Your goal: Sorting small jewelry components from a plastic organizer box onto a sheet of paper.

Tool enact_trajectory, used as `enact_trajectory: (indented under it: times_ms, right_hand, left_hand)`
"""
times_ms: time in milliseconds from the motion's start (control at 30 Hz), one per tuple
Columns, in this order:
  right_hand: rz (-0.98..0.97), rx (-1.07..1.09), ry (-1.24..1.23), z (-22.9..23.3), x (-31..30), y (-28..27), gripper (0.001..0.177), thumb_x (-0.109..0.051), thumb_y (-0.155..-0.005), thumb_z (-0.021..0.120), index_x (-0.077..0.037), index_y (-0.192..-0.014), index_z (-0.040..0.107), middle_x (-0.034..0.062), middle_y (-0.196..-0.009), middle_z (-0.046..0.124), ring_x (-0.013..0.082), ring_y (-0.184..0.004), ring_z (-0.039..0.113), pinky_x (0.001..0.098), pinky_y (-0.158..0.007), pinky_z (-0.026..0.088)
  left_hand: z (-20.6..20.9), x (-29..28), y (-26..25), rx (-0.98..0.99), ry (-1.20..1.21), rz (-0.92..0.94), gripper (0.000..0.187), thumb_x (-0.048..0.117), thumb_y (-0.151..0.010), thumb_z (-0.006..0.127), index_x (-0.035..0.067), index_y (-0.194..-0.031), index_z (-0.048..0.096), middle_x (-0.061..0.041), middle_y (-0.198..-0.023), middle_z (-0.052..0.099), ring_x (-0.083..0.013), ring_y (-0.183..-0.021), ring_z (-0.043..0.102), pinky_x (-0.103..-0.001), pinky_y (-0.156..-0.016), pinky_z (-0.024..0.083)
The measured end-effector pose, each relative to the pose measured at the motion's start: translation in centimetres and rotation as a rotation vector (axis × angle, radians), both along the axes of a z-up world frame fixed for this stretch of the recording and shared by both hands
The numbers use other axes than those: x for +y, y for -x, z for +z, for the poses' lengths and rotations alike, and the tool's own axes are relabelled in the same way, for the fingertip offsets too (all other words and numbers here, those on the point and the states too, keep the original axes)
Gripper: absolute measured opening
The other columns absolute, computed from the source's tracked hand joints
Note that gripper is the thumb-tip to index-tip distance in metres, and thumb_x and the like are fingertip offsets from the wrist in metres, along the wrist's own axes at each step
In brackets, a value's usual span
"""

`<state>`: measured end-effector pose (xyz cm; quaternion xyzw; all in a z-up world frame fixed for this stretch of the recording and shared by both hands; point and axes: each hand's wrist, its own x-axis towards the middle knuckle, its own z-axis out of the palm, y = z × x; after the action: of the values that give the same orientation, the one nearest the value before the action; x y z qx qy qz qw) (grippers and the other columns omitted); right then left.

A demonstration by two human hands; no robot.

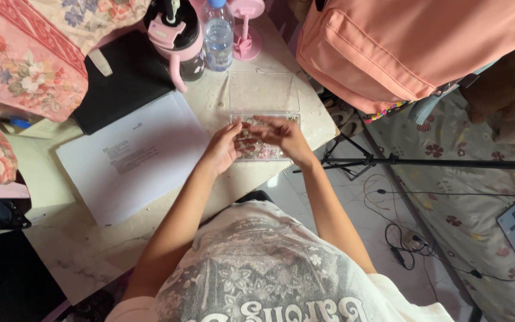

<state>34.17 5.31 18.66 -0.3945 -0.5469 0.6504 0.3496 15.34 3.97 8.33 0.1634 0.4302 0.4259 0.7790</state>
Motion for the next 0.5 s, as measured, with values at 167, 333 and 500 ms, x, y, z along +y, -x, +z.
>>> enact_trajectory:
  times_ms: [167,333,500]
  right_hand:
    - [-0.202,-0.087,0.13,-4.6,1.0,-2.8,0.045,-0.001,-0.094,0.066,-0.005,-0.138,0.061,0.0137,-0.122,0.073,0.0224,-0.11,0.072,0.0354,-0.091,0.059]
    - [-0.204,-0.622,-0.075,-8.3,-0.1,-4.8,0.036,-0.004,-0.089,0.075,-0.013,-0.124,0.074,0.0073,-0.118,0.075,0.0284,-0.11,0.071,0.0419,-0.09,0.058]
    - [-0.042,-1.358,-0.512,-12.1,-2.3,-3.7,0.024,-0.037,-0.071,0.085,-0.036,-0.094,0.079,-0.0093,-0.119,0.054,0.0223,-0.117,0.05,0.0371,-0.093,0.05]
  left_hand:
    - [1.4,-0.1,0.3,-0.066,0.026,0.059,0.023,0.028,-0.102,0.061,0.011,-0.116,0.063,-0.015,-0.11,0.074,-0.0262,-0.093,0.076,-0.04,-0.08,0.065]
    - [-1.6,0.6,0.9,-0.009,0.031,0.066,0.021,0.027,-0.103,0.059,0.012,-0.118,0.064,-0.012,-0.102,0.075,-0.0233,-0.082,0.076,-0.038,-0.072,0.066]
    - [-3.4,1.4,1.9,0.022,0.037,0.171,0.022,0.017,-0.102,0.056,0.011,-0.121,0.065,-0.011,-0.108,0.074,-0.0239,-0.091,0.075,-0.039,-0.081,0.063]
